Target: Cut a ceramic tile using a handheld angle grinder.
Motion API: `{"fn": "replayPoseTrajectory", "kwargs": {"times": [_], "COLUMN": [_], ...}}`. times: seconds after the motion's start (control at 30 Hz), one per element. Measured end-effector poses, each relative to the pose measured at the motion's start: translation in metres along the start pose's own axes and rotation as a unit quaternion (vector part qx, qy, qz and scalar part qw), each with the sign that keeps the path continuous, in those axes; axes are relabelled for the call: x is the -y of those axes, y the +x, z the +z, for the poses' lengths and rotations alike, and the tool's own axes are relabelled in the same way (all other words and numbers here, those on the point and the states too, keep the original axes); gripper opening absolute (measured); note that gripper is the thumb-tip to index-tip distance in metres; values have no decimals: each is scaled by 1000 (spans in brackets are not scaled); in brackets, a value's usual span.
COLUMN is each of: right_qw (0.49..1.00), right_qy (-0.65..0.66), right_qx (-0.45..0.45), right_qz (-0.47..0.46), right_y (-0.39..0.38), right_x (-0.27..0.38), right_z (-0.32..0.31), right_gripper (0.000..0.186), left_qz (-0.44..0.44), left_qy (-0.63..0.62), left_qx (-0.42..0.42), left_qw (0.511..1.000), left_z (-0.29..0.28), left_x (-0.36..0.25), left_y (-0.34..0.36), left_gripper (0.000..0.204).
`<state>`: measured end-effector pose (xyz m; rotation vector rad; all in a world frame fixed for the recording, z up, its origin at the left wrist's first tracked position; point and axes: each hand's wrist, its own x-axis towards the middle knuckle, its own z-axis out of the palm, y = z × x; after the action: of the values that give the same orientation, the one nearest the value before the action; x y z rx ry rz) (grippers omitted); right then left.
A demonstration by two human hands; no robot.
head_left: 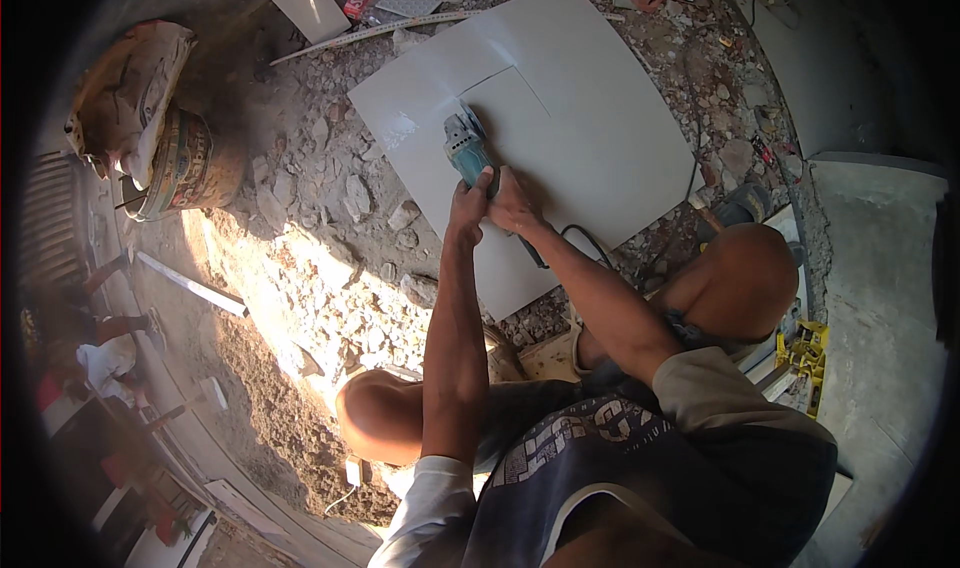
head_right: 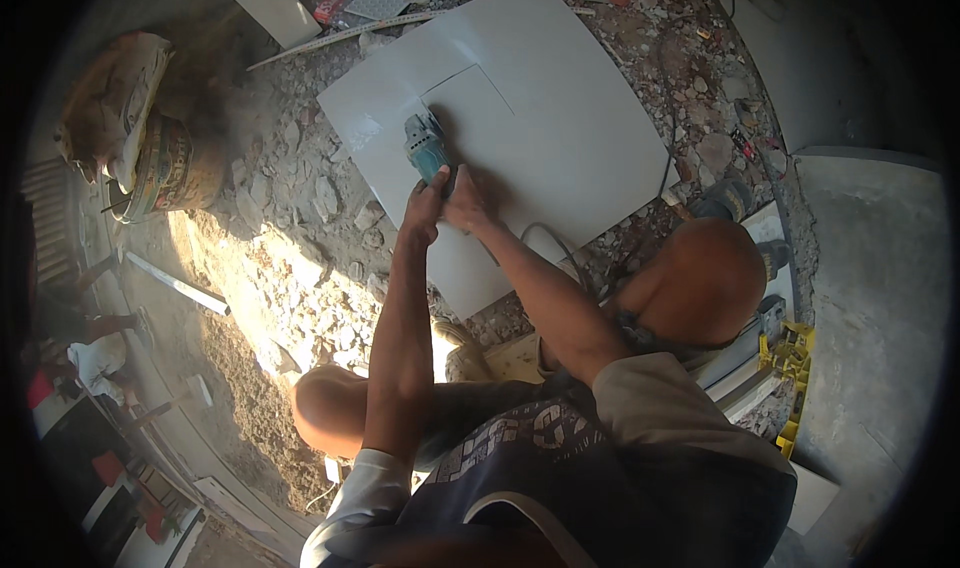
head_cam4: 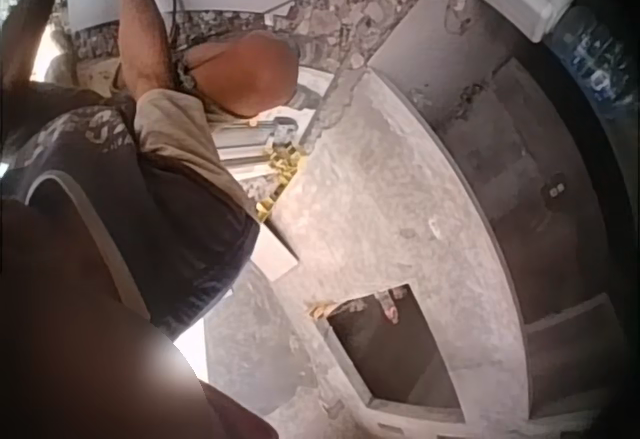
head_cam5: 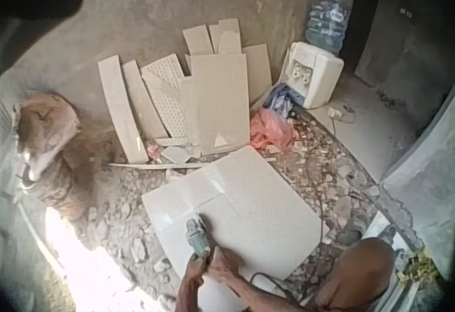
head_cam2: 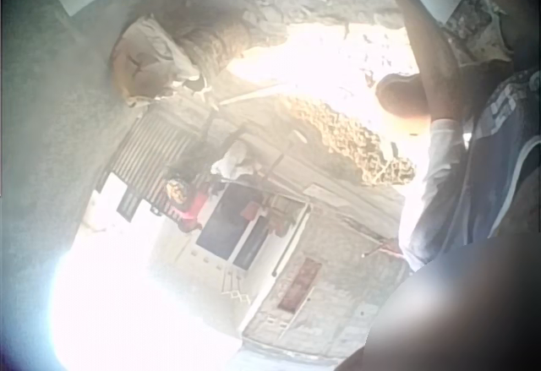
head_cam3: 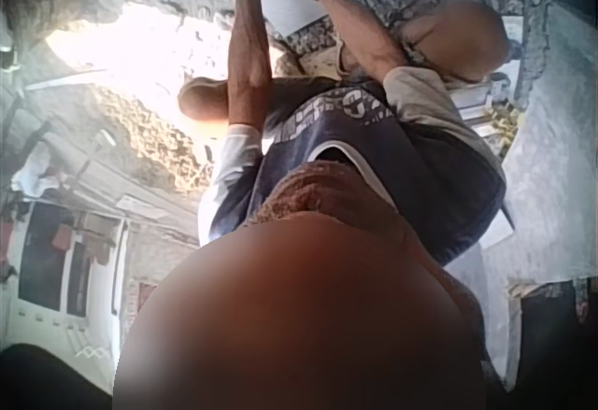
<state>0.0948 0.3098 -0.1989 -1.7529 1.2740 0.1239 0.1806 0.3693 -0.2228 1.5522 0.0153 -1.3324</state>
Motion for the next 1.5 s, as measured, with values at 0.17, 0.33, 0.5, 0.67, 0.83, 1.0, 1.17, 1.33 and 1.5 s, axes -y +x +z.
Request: {"fn": "replayPoseTrajectory", "kwargs": {"times": [0.17,0.33,0.5,0.67,0.83,1.0,1.17,1.33,1.5], "right_qw": [999,999,999,997,995,996,996,995,995], "right_qy": [15,-5,26,50,58,45,37,62,43], "right_qx": [19,-38,-15,58,70,71,70,63,81], "right_qz": [25,-30,-25,3,36,34,33,33,29], "right_y": [-3,5,24,18,3,-2,1,3,-2], "right_x": [1,-16,-38,-28,-12,-7,-12,-16,-12], "right_z": [-3,19,24,17,1,-3,0,3,-2], "right_gripper": [61,60,78,99,96,97,101,105,107], "left_qz": [-1,8,7,8,5,4,-4,4,-1], "left_qy": [-3,9,18,15,26,34,37,31,36], "left_qx": [5,-3,-2,3,-1,-3,-10,-10,-11], "left_qw": [1000,1000,1000,1000,1000,999,999,999,999], "left_z": [1,-1,9,1,4,3,5,8,4], "left_x": [1,3,1,8,9,7,7,6,9], "left_y": [-4,-5,-6,0,-5,-6,-8,-9,-9], "left_gripper": [62,63,66,68,69,69,68,67,67]}}
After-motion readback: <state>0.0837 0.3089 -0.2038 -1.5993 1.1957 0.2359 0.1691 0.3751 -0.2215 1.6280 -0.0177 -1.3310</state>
